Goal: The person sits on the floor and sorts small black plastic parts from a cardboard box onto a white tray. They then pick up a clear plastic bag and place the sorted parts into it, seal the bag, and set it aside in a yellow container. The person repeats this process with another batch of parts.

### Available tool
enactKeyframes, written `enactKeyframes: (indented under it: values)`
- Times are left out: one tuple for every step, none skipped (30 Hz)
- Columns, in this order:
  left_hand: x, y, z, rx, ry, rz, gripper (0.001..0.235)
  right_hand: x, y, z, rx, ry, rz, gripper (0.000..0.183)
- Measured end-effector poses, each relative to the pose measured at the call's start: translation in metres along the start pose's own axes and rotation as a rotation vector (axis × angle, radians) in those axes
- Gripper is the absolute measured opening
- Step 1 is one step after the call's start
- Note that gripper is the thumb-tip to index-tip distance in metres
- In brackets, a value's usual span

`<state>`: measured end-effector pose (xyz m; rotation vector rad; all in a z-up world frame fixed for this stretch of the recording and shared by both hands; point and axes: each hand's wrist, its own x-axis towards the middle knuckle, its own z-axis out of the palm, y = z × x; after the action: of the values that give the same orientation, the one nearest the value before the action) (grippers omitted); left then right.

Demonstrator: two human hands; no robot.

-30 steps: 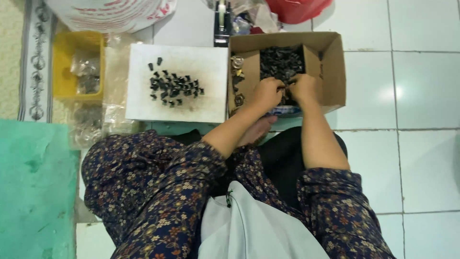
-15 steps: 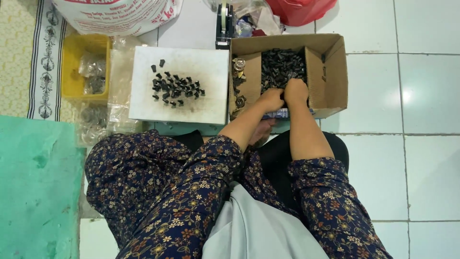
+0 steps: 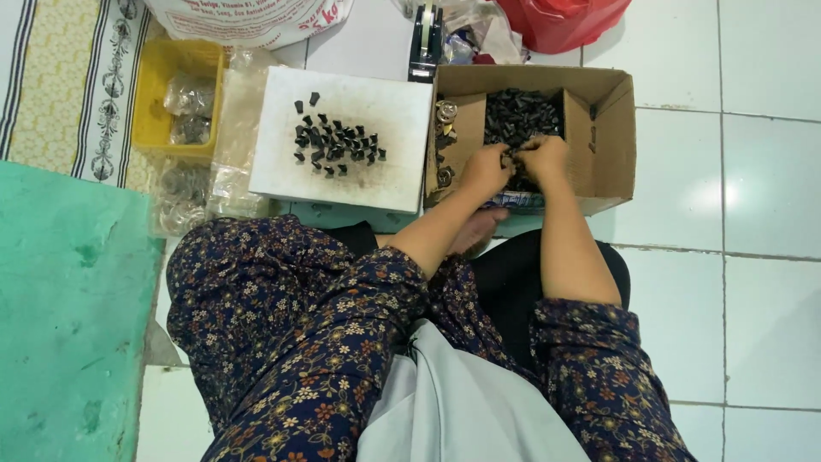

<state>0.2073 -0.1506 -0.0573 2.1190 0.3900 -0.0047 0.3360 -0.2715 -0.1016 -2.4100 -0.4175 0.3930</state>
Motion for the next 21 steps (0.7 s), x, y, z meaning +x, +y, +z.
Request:
enactKeyframes:
  values:
    - [-0.005, 0.004, -0.005, -0.003, 0.001, 0.000, 0.050, -0.009, -0.011, -0.005, -0.003, -0.001, -0.001, 0.011]
    - [-0.011, 0.008, -0.010, -0.048, 0.093, 0.036, 0.045, -0.019, -0.021, -0.009, 0.154, -0.026, 0.037, 0.014]
    - [-0.016, 0.013, -0.014, -0.093, 0.185, 0.071, 0.040, -0.029, -0.032, -0.014, 0.310, -0.051, 0.076, 0.018]
    - [-0.017, 0.012, -0.015, -0.094, 0.184, 0.071, 0.040, -0.032, -0.035, -0.016, 0.310, -0.051, 0.076, 0.018]
    - [-0.018, 0.011, -0.016, -0.130, 0.244, 0.083, 0.036, -0.035, -0.038, -0.019, 0.441, -0.074, 0.091, 0.020]
    - [-0.020, 0.010, -0.018, -0.166, 0.304, 0.093, 0.032, -0.038, -0.041, -0.021, 0.572, -0.099, 0.105, 0.022]
    - [-0.023, 0.009, -0.019, -0.166, 0.304, 0.091, 0.032, -0.042, -0.043, -0.021, 0.572, -0.101, 0.106, 0.022]
    - [-0.024, 0.009, -0.021, -0.181, 0.340, 0.083, 0.030, -0.044, -0.046, -0.021, 0.624, -0.123, 0.115, 0.022]
    - [-0.025, 0.009, -0.024, -0.195, 0.377, 0.075, 0.027, -0.046, -0.050, -0.022, 0.676, -0.145, 0.124, 0.023]
    - [-0.029, 0.010, -0.029, -0.196, 0.383, 0.074, 0.027, -0.055, -0.062, -0.028, 0.674, -0.149, 0.119, 0.023]
    - [-0.032, 0.012, -0.034, -0.217, 0.389, 0.038, 0.026, -0.065, -0.075, -0.034, 0.688, -0.174, 0.141, 0.024]
    - [-0.035, 0.014, -0.038, -0.237, 0.391, 0.003, 0.025, -0.075, -0.087, -0.041, 0.702, -0.196, 0.164, 0.026]
    - [-0.032, 0.009, -0.038, -0.239, 0.395, 0.004, 0.025, -0.073, -0.085, -0.037, 0.700, -0.197, 0.160, 0.026]
    - [-0.030, 0.004, -0.036, -0.203, 0.400, 0.040, 0.024, -0.072, -0.082, -0.033, 0.693, -0.200, 0.129, 0.024]
    - [-0.028, -0.001, -0.034, -0.168, 0.404, 0.076, 0.023, -0.070, -0.079, -0.030, 0.685, -0.202, 0.098, 0.023]
    - [-0.030, 0.000, -0.035, -0.169, 0.405, 0.076, 0.023, -0.066, -0.073, -0.025, 0.684, -0.203, 0.097, 0.023]
    - [-0.032, 0.001, -0.036, -0.185, 0.411, 0.102, 0.023, -0.061, -0.068, -0.020, 0.686, -0.204, 0.096, 0.022]
    - [-0.034, 0.002, -0.038, -0.200, 0.417, 0.129, 0.022, -0.056, -0.063, -0.015, 0.690, -0.205, 0.095, 0.020]
    - [-0.035, 0.002, -0.037, -0.200, 0.418, 0.130, 0.022, -0.054, -0.061, -0.010, 0.689, -0.205, 0.093, 0.020]
    - [-0.036, 0.001, -0.036, -0.197, 0.439, 0.147, 0.024, -0.052, -0.058, -0.006, 0.664, -0.212, 0.080, 0.020]
    - [-0.037, 0.000, -0.035, -0.193, 0.459, 0.164, 0.026, -0.051, -0.055, -0.002, 0.639, -0.220, 0.067, 0.020]
